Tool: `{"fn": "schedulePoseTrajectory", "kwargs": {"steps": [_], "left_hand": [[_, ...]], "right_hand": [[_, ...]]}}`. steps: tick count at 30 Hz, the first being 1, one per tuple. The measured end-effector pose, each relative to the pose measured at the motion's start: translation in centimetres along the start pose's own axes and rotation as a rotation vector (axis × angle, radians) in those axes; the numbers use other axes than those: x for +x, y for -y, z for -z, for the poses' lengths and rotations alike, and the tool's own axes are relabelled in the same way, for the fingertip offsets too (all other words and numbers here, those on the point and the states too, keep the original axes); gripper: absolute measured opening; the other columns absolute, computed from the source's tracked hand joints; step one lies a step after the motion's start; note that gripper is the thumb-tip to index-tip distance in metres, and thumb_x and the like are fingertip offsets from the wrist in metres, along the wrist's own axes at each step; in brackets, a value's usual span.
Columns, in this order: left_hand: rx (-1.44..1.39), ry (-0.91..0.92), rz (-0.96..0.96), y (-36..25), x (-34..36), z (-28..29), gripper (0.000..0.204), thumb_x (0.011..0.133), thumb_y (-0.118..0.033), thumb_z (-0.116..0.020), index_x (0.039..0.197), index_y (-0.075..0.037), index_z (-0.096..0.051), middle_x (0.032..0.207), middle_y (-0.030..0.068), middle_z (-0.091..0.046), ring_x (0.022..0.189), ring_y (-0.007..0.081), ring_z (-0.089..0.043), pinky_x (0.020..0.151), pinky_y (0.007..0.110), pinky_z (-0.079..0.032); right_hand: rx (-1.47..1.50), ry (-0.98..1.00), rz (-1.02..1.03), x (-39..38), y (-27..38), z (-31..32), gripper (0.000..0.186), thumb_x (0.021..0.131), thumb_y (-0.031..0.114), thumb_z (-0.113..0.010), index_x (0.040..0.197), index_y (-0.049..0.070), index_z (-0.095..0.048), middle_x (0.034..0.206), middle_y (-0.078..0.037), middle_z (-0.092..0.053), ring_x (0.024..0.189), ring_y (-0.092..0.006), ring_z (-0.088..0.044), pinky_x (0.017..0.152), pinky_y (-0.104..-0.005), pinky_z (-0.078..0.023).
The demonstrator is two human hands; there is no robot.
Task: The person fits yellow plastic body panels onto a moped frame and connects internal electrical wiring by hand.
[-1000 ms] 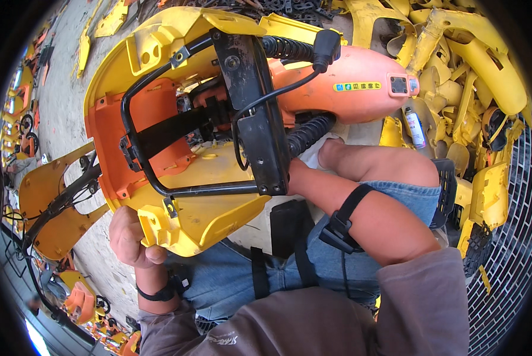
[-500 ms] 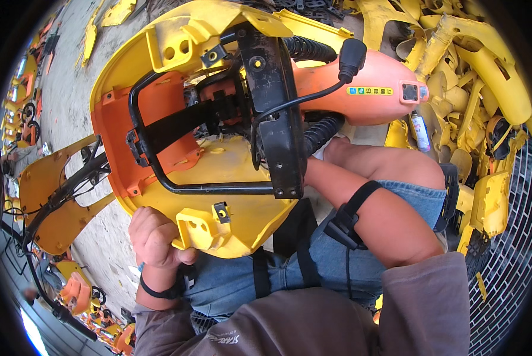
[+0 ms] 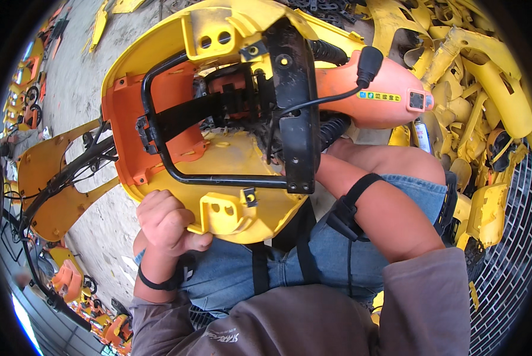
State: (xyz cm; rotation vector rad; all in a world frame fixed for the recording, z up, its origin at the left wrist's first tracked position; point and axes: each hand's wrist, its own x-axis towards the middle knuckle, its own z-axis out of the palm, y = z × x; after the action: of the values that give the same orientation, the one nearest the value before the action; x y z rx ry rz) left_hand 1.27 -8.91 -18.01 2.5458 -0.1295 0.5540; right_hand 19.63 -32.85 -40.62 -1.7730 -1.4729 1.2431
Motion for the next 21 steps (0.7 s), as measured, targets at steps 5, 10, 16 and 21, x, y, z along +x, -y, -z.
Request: {"fn": "schedulePoseTrajectory", "kwargs": {"steps": [5, 10, 16, 21], "left_hand": [[-0.005, 0.038, -0.064, 0.8, 0.4, -0.1, 0.055, 0.066, -0.047, -0.085, 0.058, -0.012, -0.044, 0.053, -0.0010, -0.037, 0.042, 0.0163, -0.040, 0.041, 0.030, -0.027], [0.001, -0.049, -0.089, 1.9, 0.6, 0.1, 0.056, 0.064, -0.048, -0.085, 0.059, -0.011, -0.043, 0.052, -0.0018, -0.037, 0.042, 0.0162, -0.041, 0.041, 0.030, -0.028], [0.051, 0.024, -0.067, 0.2, 0.4, -2.6, 0.052, 0.065, -0.047, -0.084, 0.062, -0.013, -0.044, 0.056, -0.0012, -0.039, 0.047, 0.0160, -0.046, 0.044, 0.029, -0.032], [0.090, 0.057, -0.110, 0.6, 0.0, -2.5, 0.047, 0.061, -0.045, -0.084, 0.073, -0.012, -0.051, 0.061, 0.0008, -0.046, 0.050, 0.0185, -0.048, 0.044, 0.031, -0.034]], "right_hand": [[0.023, 0.000, -0.014, -0.6, 0.6, 0.1, 0.046, 0.089, 0.035, -0.068, 0.130, 0.015, -0.063, 0.131, -0.014, -0.062, 0.123, -0.0336, -0.058, 0.104, -0.0441, -0.046], [0.035, 0.003, -0.025, -0.9, 0.8, 0.4, 0.047, 0.089, 0.035, -0.068, 0.131, 0.015, -0.063, 0.131, -0.014, -0.062, 0.123, -0.0336, -0.057, 0.104, -0.0442, -0.046], [0.041, -0.005, -0.029, -0.9, 0.9, 1.2, 0.047, 0.089, 0.035, -0.068, 0.131, 0.015, -0.063, 0.131, -0.014, -0.062, 0.123, -0.0337, -0.057, 0.104, -0.0444, -0.046], [0.044, -0.017, -0.030, -0.6, 0.7, 1.2, 0.048, 0.088, 0.035, -0.069, 0.132, 0.015, -0.063, 0.132, -0.014, -0.062, 0.123, -0.0337, -0.057, 0.104, -0.0445, -0.046]]}}
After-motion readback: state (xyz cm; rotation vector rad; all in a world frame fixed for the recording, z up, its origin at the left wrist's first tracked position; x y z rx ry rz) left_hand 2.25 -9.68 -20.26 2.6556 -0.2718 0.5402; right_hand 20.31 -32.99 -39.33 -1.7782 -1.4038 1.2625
